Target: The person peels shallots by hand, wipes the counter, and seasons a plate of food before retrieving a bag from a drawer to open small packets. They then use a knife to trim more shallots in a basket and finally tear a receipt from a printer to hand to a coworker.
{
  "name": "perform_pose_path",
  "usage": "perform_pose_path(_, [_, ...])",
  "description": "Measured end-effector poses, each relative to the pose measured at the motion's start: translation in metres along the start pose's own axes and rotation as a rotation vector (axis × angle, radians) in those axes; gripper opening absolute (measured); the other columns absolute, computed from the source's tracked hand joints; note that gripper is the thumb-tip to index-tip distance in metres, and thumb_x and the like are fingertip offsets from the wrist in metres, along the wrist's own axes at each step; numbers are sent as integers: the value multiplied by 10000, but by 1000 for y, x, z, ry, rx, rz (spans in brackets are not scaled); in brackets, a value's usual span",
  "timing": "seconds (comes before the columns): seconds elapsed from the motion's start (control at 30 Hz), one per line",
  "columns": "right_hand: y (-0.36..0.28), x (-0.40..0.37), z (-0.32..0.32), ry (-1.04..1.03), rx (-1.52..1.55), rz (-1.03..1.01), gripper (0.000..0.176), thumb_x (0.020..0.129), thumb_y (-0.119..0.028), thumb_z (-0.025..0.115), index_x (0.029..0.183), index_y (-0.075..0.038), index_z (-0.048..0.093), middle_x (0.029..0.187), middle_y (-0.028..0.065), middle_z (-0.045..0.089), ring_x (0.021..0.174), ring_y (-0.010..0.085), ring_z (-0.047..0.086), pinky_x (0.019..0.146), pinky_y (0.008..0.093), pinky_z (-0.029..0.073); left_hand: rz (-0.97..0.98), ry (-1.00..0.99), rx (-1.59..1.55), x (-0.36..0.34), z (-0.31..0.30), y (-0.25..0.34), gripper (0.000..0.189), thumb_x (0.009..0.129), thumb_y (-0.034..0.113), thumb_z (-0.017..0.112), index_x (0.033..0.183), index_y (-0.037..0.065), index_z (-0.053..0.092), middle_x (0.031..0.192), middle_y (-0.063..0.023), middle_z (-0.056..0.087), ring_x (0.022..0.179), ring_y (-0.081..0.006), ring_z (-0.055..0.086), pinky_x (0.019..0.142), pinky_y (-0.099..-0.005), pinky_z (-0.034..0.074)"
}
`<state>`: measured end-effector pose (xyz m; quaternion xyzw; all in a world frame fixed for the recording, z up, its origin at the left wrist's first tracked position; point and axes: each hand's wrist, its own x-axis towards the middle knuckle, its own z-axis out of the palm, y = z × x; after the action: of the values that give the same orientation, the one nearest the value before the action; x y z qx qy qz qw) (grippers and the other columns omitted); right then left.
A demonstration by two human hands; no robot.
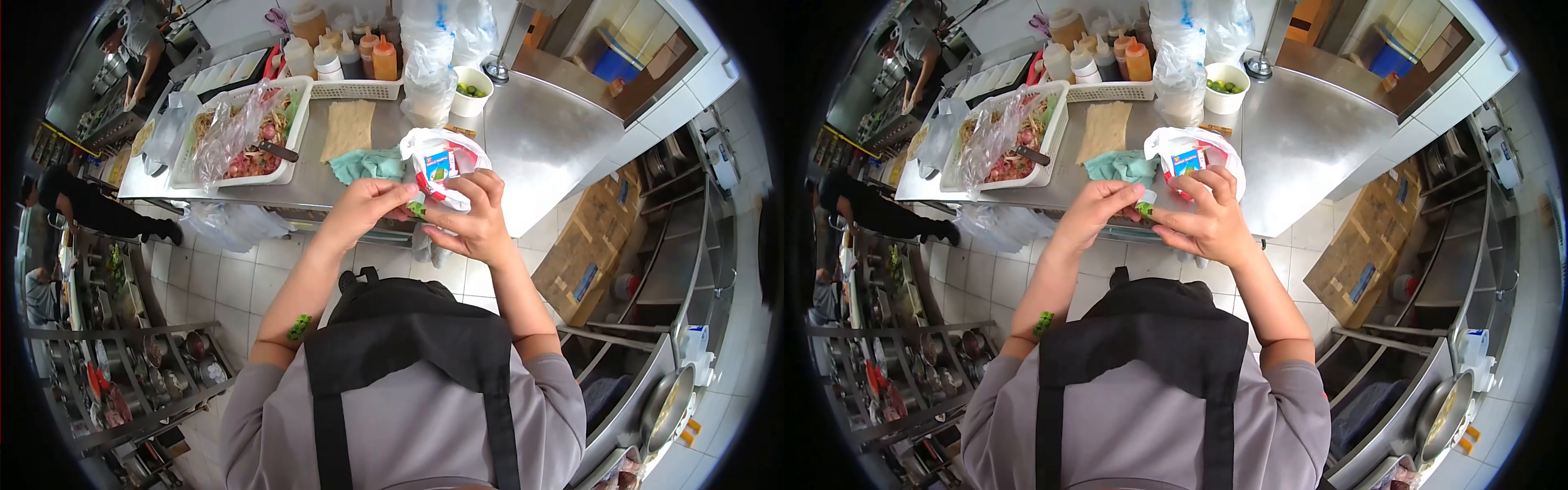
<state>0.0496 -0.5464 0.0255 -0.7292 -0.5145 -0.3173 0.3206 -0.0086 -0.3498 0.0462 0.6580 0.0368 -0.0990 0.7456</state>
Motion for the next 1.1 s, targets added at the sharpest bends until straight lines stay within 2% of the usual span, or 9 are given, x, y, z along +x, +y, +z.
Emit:
perform_pose_path(0.23, [-3, -5, 3, -113, 130, -73, 202, 632, -277, 729, 824, -235, 682, 1069, 42, 495, 1003, 255, 421, 869, 409, 354, -51, -56, 128, 9, -5, -9, 143, 792, 148, 655, 805, 5, 659, 695, -7, 601, 646, -49, 527, 590, -205, 408])
perform_pose_path(0.37, [-6, -23, 11, -166, 367, 204, 206, 654, -251, 727, 842, -176, 688, 1052, 90, 459, 1005, 268, 393, 885, 399, 331, 4, -56, 114, 4, 0, -8, 147, 801, 144, 645, 811, -2, 662, 704, -6, 610, 660, -54, 542, 610, -198, 416])
perform_pose_path(0.47, [-4, -31, 19, -155, 589, 369, 210, 662, -221, 724, 849, -133, 686, 1055, 110, 439, 1014, 264, 382, 904, 382, 307, 113, -49, 199, -1, 2, -10, 168, 804, 162, 653, 849, 1, 669, 749, -27, 637, 703, -71, 567, 636, -200, 432])
perform_pose_path(0.53, [-4, -34, 19, -128, 720, 435, 208, 667, -196, 719, 854, -111, 686, 1064, 118, 441, 1014, 258, 377, 903, 366, 302, 318, -71, 425, -6, 4, -8, 206, 858, 207, 589, 886, 22, 676, 799, -51, 653, 768, -130, 594, 783, -264, 441])
perform_pose_path(0.73, [-2, -41, 26, -37, 1127, 642, 347, 846, -369, 555, 955, -50, 638, 1086, 90, 441, 1070, 219, 368, 911, 357, 295, 779, -145, 778, -18, 5, 2, 239, 910, 162, 478, 913, 14, 666, 907, -70, 657, 923, -204, 593, 889, -270, 398])
perform_pose_path(0.83, [-1, -45, 36, 45, 1735, 860, 541, 898, -563, 315, 1068, -115, 566, 1051, 85, 484, 1005, 189, 449, 856, 365, 363, 757, 60, 494, -19, 4, -7, 255, 912, 190, 489, 1030, 10, 624, 962, -66, 655, 1007, -173, 566, 974, -320, 336])
perform_pose_path(0.93, [-15, -36, 34, 18, 2139, 820, 552, 891, -580, 287, 1133, -151, 536, 988, 88, 511, 886, 195, 507, 787, 352, 415, 554, 200, 130, -7, 30, -16, 302, 914, 205, 492, 1132, 8, 565, 1007, -66, 647, 1032, -139, 548, 997, -336, 311])
perform_pose_path(1.07, [-30, -36, 48, -102, 2235, 760, 603, 861, -640, 237, 1233, -222, 460, 858, 105, 550, 767, 214, 540, 734, 397, 431, 465, -14, 116, -4, 30, -21, 330, 912, 206, 497, 1166, -3, 527, 1028, -73, 636, 945, -122, 582, 1003, -318, 328])
perform_pose_path(1.1, [-34, -35, 49, -139, 2188, 810, 586, 851, -653, 233, 1281, -289, 391, 786, 88, 552, 693, 191, 537, 707, 402, 436, 397, -11, -1, -7, 36, -20, 271, 920, 183, 473, 1114, 12, 551, 998, -69, 645, 962, -136, 590, 1087, -383, 169])
